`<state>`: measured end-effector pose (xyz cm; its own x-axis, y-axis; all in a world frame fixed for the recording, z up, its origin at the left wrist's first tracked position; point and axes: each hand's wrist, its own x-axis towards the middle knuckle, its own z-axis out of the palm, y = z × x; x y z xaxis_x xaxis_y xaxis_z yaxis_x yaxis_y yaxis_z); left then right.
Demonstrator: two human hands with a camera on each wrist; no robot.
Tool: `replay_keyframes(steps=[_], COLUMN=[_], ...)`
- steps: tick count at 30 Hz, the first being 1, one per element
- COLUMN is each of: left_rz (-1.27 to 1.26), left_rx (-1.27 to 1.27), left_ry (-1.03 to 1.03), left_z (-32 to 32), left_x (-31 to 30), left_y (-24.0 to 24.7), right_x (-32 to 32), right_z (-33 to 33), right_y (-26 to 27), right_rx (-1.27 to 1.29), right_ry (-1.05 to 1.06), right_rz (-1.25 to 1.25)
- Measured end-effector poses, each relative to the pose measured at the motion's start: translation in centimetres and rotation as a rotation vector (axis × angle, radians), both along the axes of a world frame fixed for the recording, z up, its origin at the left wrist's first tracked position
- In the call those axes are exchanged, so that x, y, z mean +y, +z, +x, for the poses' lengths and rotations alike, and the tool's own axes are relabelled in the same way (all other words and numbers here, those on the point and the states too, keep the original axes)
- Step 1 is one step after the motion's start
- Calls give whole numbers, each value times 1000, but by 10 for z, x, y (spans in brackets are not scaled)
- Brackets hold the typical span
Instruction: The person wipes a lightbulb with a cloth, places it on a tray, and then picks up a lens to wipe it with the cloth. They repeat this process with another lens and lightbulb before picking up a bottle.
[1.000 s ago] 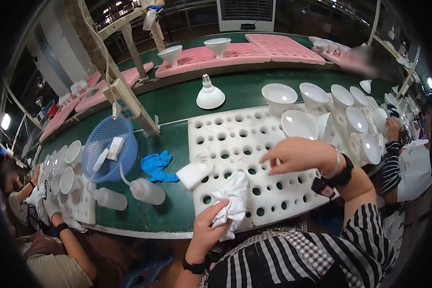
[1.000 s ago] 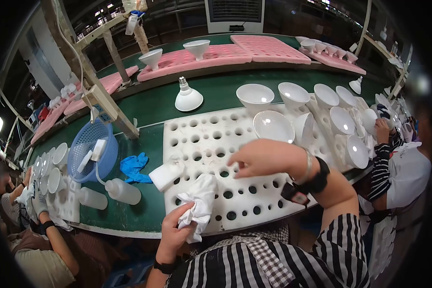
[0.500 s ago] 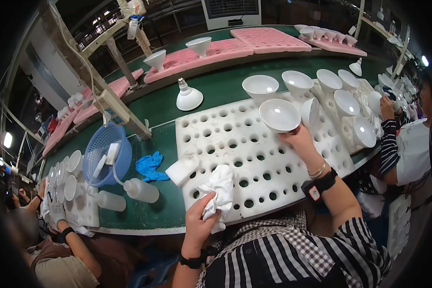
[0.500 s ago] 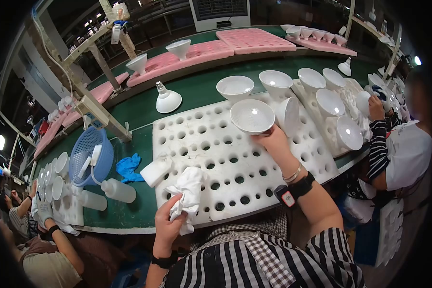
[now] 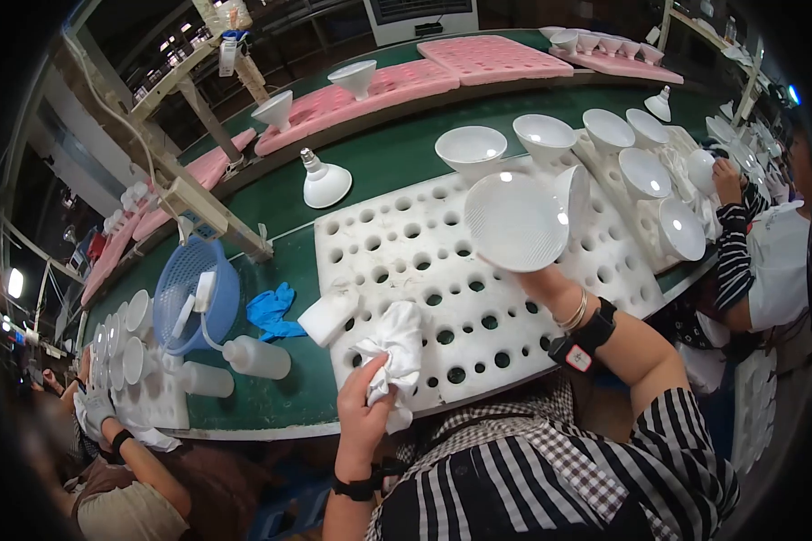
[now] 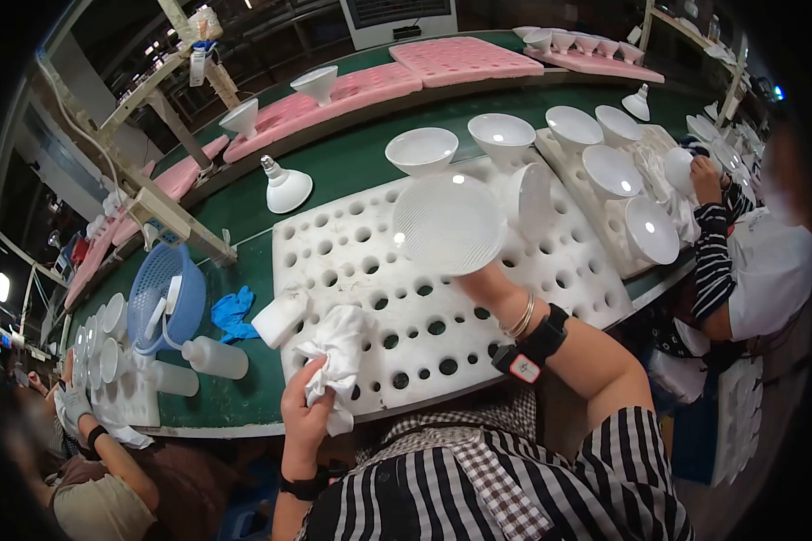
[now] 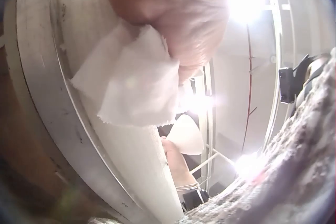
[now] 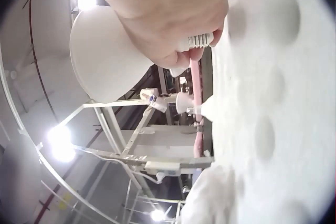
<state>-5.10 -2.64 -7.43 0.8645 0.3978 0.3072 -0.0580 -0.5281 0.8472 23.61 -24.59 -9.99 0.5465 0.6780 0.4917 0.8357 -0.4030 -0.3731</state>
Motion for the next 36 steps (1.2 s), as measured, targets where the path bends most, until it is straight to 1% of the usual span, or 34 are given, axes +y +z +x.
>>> replay_keyframes(steps=[1, 2, 4, 5, 6, 7, 8, 9, 10, 11, 12, 14, 15, 17, 18, 20, 21, 22, 24, 25, 27, 28, 29, 30, 31, 32, 33, 34, 35, 36], left_rz=[55, 50, -260, -148, -33, 48, 180, 394, 468, 614, 676, 598, 602, 549, 554, 341, 269, 269, -70, -68, -187, -187, -125, -65, 49, 48, 148, 250, 287, 289], left_rx=[-28, -19, -180, -260, -338, -356, -367, -252, -223, -88, -20, -78, -73, -64, -61, -76, 9, 8, 148, 149, 247, 251, 168, 80, 191, 186, 278, 372, 355, 359], left_ry=[26, 8, 226, 133, 47, -4, -129, -257, -340, -437, -468, -419, -407, -313, -305, -218, -147, -140, 18, 21, 134, 135, 115, 95, 70, 73, -54, -186, -271, -276], left_z=[1, 2, 4, 7, 9, 13, 20, 31, 46, 51, 55, 65, 70, 78, 81, 86, 87, 87, 89, 88, 83, 83, 84, 86, 84, 84, 85, 86, 86, 84], left_x=[1, 2, 2, 2, 1, -8, -18, -28, -48, -61, -71, -70, -67, -60, -56, -50, -46, -41, -28, -26, -23, -21, -17, -17, -18, -20, -22, -22, -19, -16], left_y=[1, 2, 2, 14, 33, 46, 69, 88, 94, 96, 97, 91, 90, 91, 88, 81, 82, 75, 57, 53, 46, 37, 24, 23, 25, 30, 36, 39, 42, 42], right_x=[5, 9, 14, 16, 22, 27, 26, 26, 26, 26, 25, 25, 25, 24, 22, 27, 22, 25, 24, 23, 19, 20, 26, 37, 31, 18, 12, 10, 13, 15], right_z=[-18, -33, -53, -59, -63, -66, -72, -75, -78, -81, -83, -87, -89, -94, -99, -97, -103, -103, -104, -102, -98, -94, -87, -88, -85, -82, -86, -88, -89, -90], right_y=[10, 13, 9, 1, -13, -21, -9, -5, -1, 1, 3, 7, 9, 16, 23, 13, 38, 34, 33, 34, 36, -5, -77, -75, -69, -60, -21, 2, 7, 13], right_rx=[179, 356, 446, 454, 820, 1192, 724, 729, 721, 711, 702, 680, 673, 669, 740, 360, 644, 691, 551, 551, 487, 491, 945, 1378, 1376, 1236, 1098, 963, 905, 907], right_ry=[128, 252, 301, 296, 365, 432, 382, 399, 427, 456, 483, 531, 552, 586, 506, 426, 319, 349, 315, 318, 288, 289, 405, 505, 507, 437, 366, 293, 212, 208], right_rz=[151, 302, 313, 309, 384, 452, 102, 96, 124, 152, 181, 244, 276, 347, 361, 249, 116, 194, 158, 160, -28, -27, 404, 853, 846, 815, 788, 762, 705, 710])
